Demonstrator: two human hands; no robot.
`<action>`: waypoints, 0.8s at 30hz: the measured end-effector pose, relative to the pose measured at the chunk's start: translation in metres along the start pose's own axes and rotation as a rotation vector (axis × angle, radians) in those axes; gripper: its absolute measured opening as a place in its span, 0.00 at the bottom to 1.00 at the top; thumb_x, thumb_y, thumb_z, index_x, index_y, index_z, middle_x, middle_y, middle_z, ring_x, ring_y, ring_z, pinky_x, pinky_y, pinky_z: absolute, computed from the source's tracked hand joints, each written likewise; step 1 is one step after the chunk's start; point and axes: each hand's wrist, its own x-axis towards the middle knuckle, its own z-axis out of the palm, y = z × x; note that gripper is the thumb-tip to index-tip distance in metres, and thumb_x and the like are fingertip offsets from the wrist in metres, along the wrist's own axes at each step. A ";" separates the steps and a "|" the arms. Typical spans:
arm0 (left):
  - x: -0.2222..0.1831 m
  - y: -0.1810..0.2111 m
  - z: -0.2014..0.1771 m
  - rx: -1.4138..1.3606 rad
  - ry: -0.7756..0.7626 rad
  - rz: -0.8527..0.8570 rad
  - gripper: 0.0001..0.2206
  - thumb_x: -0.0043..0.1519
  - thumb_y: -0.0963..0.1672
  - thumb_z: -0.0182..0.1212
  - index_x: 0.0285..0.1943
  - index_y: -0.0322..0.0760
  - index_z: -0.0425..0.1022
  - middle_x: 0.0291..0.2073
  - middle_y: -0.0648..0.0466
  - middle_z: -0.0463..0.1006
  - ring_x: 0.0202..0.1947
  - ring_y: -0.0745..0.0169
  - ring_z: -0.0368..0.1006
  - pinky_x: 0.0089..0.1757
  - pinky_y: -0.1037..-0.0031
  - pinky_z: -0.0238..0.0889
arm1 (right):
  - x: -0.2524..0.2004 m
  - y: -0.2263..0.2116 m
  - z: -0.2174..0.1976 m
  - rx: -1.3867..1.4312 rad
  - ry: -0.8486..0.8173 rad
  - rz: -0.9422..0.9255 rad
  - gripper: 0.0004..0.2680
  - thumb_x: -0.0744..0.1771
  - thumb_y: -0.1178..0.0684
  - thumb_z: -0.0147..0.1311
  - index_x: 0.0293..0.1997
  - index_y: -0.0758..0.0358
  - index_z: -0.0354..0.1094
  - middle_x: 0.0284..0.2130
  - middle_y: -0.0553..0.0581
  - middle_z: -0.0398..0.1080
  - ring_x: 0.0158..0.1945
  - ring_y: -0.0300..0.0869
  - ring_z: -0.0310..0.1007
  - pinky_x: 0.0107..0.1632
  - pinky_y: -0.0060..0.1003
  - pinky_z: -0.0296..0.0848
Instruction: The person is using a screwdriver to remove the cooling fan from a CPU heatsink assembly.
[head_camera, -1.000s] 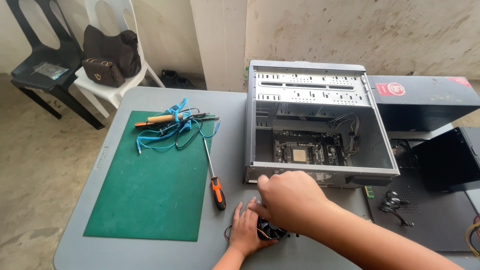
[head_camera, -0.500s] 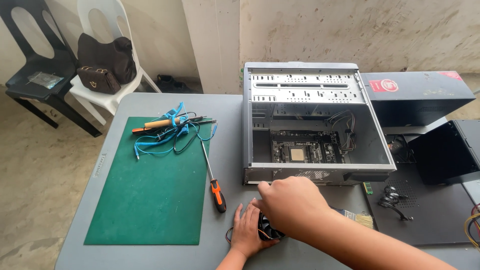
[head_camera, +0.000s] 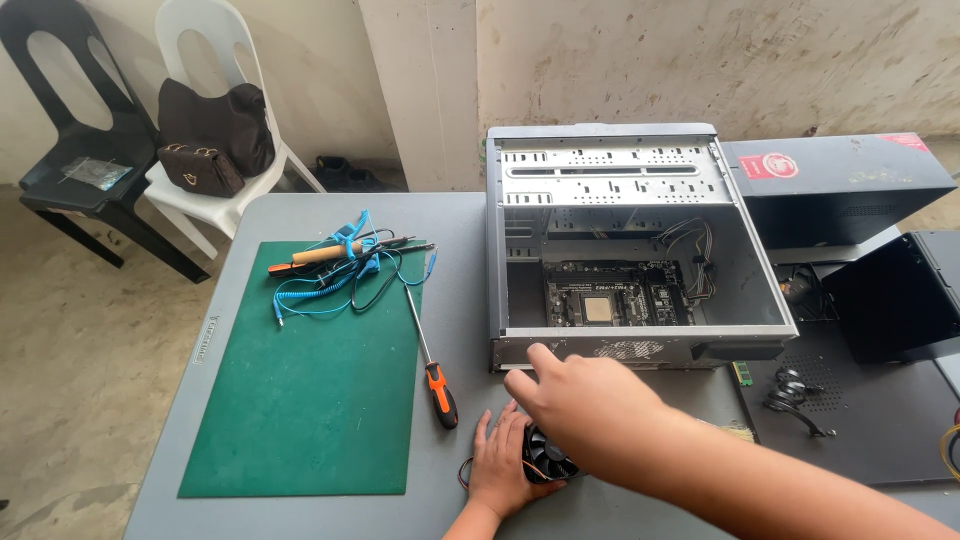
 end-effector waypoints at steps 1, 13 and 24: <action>0.000 -0.001 0.002 0.005 0.009 -0.002 0.44 0.44 0.63 0.73 0.61 0.36 0.64 0.61 0.47 0.70 0.70 0.49 0.56 0.65 0.47 0.34 | 0.003 -0.003 0.004 -0.030 -0.013 0.043 0.17 0.59 0.63 0.59 0.50 0.58 0.58 0.38 0.59 0.61 0.22 0.50 0.70 0.21 0.46 0.69; -0.001 -0.002 0.003 0.032 0.009 0.002 0.46 0.43 0.64 0.73 0.62 0.36 0.64 0.60 0.47 0.70 0.70 0.48 0.56 0.65 0.46 0.34 | 0.007 -0.001 -0.003 0.019 0.143 0.061 0.16 0.65 0.56 0.48 0.59 0.54 0.53 0.34 0.57 0.62 0.19 0.52 0.67 0.16 0.48 0.63; -0.002 -0.003 0.006 0.058 -0.001 0.019 0.46 0.43 0.64 0.73 0.62 0.34 0.64 0.62 0.46 0.70 0.71 0.49 0.55 0.65 0.46 0.35 | -0.004 0.007 -0.001 0.090 -0.024 0.139 0.13 0.71 0.37 0.47 0.44 0.55 0.58 0.27 0.56 0.66 0.20 0.60 0.70 0.21 0.55 0.64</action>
